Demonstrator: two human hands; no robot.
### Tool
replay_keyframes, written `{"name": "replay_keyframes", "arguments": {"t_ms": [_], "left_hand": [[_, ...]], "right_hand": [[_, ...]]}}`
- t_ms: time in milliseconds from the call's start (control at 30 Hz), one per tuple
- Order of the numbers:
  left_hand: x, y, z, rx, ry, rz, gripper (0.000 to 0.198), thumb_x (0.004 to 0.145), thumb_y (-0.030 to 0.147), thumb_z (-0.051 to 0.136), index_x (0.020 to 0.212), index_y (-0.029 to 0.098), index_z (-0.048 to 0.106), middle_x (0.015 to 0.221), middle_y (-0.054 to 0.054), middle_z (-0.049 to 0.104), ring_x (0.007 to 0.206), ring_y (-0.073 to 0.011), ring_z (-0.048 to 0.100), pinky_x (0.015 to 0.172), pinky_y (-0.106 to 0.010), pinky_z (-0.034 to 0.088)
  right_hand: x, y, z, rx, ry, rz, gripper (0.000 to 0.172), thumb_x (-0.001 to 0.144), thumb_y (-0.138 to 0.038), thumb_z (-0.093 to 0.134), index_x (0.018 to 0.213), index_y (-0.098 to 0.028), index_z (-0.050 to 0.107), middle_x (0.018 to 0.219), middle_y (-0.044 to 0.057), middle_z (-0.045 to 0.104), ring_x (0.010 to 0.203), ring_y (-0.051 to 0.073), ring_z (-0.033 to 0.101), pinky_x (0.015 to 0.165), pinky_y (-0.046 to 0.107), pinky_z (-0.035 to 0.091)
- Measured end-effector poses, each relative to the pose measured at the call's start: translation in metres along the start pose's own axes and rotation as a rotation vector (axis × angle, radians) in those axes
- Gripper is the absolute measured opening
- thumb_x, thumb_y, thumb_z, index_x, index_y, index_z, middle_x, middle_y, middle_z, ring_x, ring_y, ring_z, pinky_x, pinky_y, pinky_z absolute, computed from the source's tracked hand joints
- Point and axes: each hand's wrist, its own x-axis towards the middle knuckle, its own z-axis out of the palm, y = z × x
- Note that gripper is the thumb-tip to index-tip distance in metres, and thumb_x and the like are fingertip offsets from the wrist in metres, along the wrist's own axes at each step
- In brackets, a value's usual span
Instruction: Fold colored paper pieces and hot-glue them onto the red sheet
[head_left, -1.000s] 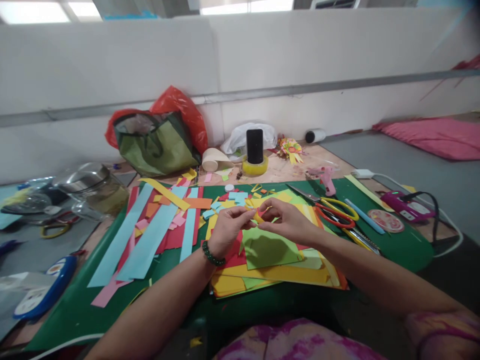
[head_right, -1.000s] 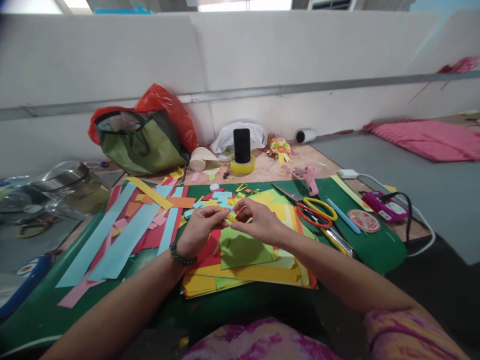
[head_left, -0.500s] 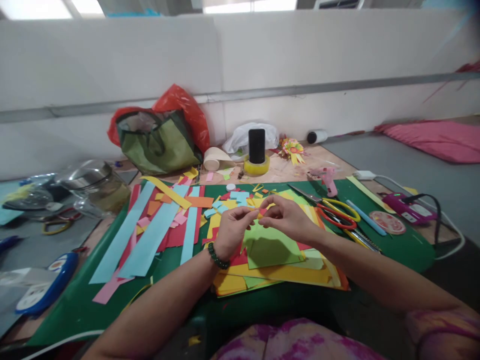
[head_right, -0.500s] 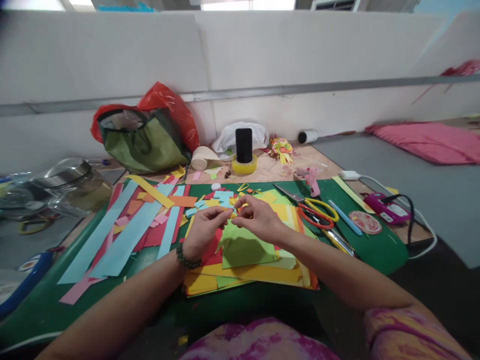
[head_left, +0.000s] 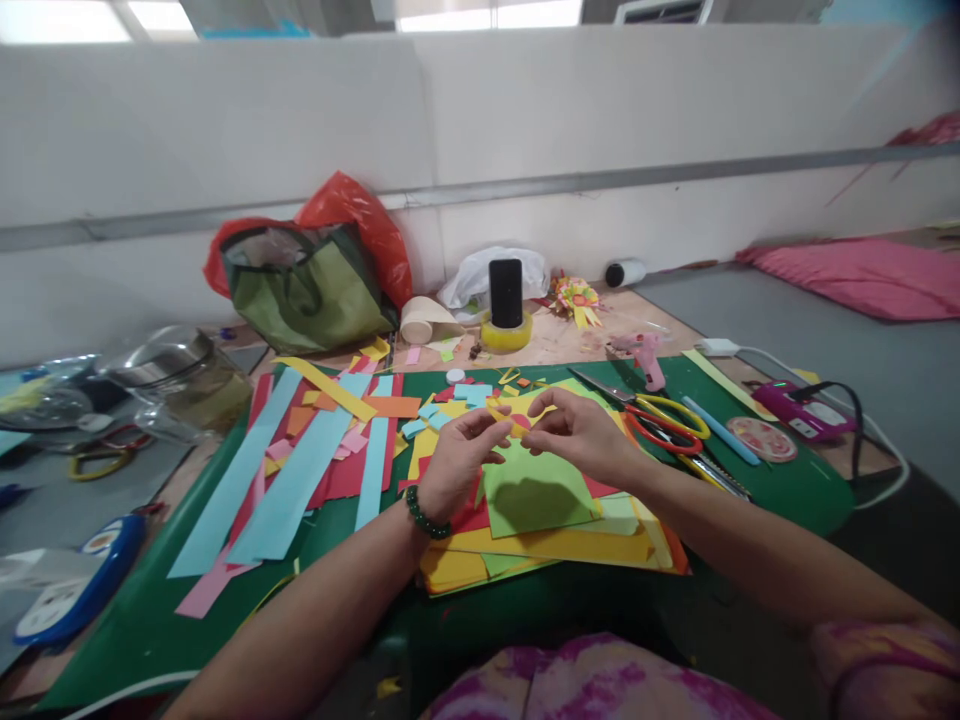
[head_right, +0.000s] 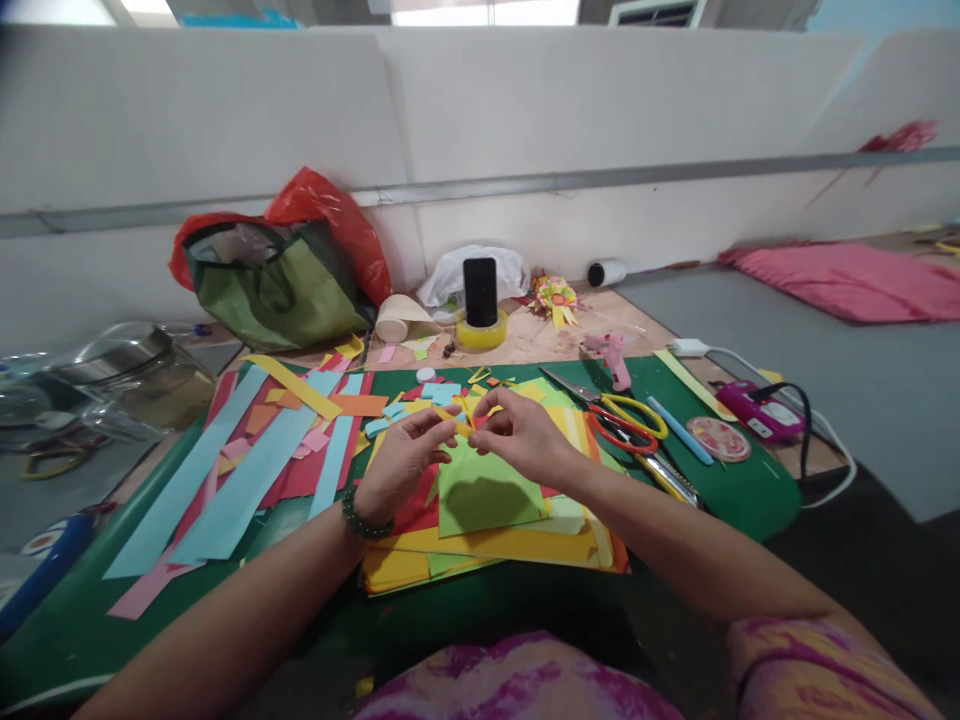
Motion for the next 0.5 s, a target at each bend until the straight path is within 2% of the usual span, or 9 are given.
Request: {"name": "replay_keyframes", "arguments": {"t_ms": [100,200,267,333,367,433,500], "left_hand": [[0.000,-0.001,-0.001,0.031,-0.105,-0.078,0.035,0.058,0.046,0.084,0.067,0.016,0.068,0.066,-0.002,0.065,0.063,-0.0124,0.060,0.059,-0.023,0.047],[0.001,-0.003,-0.004,0.064,-0.133,-0.111,0.037,0.057,0.047,0.085,0.062,0.015,0.066,0.062,-0.003,0.066,0.061,-0.0128,0.061,0.059,-0.023,0.047],[0.004,-0.003,-0.007,0.062,-0.111,-0.118,0.039,0.055,0.047,0.086,0.061,0.015,0.065,0.061,-0.002,0.066,0.061,-0.0128,0.062,0.059,-0.023,0.047],[0.008,-0.002,-0.010,0.043,-0.081,-0.123,0.041,0.052,0.048,0.087,0.061,0.015,0.065,0.061,-0.001,0.066,0.060,-0.0124,0.063,0.061,-0.024,0.049],[0.009,-0.001,-0.012,0.027,-0.069,-0.126,0.042,0.050,0.048,0.088,0.061,0.015,0.065,0.062,-0.001,0.066,0.059,-0.0122,0.063,0.062,-0.024,0.050],[0.011,0.000,-0.013,-0.017,-0.052,-0.132,0.045,0.047,0.049,0.089,0.062,0.014,0.065,0.062,0.000,0.066,0.058,-0.0117,0.064,0.063,-0.024,0.051],[0.011,0.001,-0.013,-0.066,-0.047,-0.137,0.046,0.047,0.049,0.090,0.064,0.014,0.064,0.063,0.000,0.066,0.059,-0.0113,0.064,0.061,-0.022,0.050]], "right_hand": [[-0.002,0.000,0.003,-0.034,0.001,-0.028,0.025,0.073,-0.031,0.067,0.087,-0.022,0.049,0.063,-0.001,0.070,0.061,0.017,0.068,0.057,0.027,0.049],[-0.006,0.001,-0.005,-0.170,-0.005,-0.087,0.020,0.080,-0.034,0.063,0.091,-0.022,0.051,0.067,0.001,0.072,0.062,0.017,0.067,0.058,0.027,0.049],[-0.008,0.004,-0.023,-0.391,0.021,-0.133,0.017,0.084,-0.036,0.060,0.093,-0.022,0.056,0.078,0.004,0.075,0.070,0.019,0.069,0.063,0.029,0.051],[-0.012,0.010,-0.051,-0.736,0.096,-0.105,0.016,0.087,-0.034,0.056,0.095,-0.022,0.061,0.093,0.008,0.075,0.082,0.022,0.070,0.069,0.032,0.051],[-0.013,0.014,-0.067,-0.928,0.143,-0.032,0.016,0.088,-0.031,0.054,0.096,-0.021,0.063,0.099,0.010,0.074,0.087,0.025,0.070,0.069,0.033,0.050],[-0.017,0.024,-0.096,-1.239,0.145,0.242,0.024,0.087,-0.022,0.049,0.103,-0.016,0.065,0.105,0.017,0.072,0.095,0.031,0.068,0.071,0.036,0.049],[-0.019,0.037,-0.117,-1.365,0.090,0.469,0.038,0.085,-0.018,0.049,0.120,-0.011,0.060,0.113,0.021,0.068,0.101,0.035,0.065,0.073,0.039,0.048]]}}
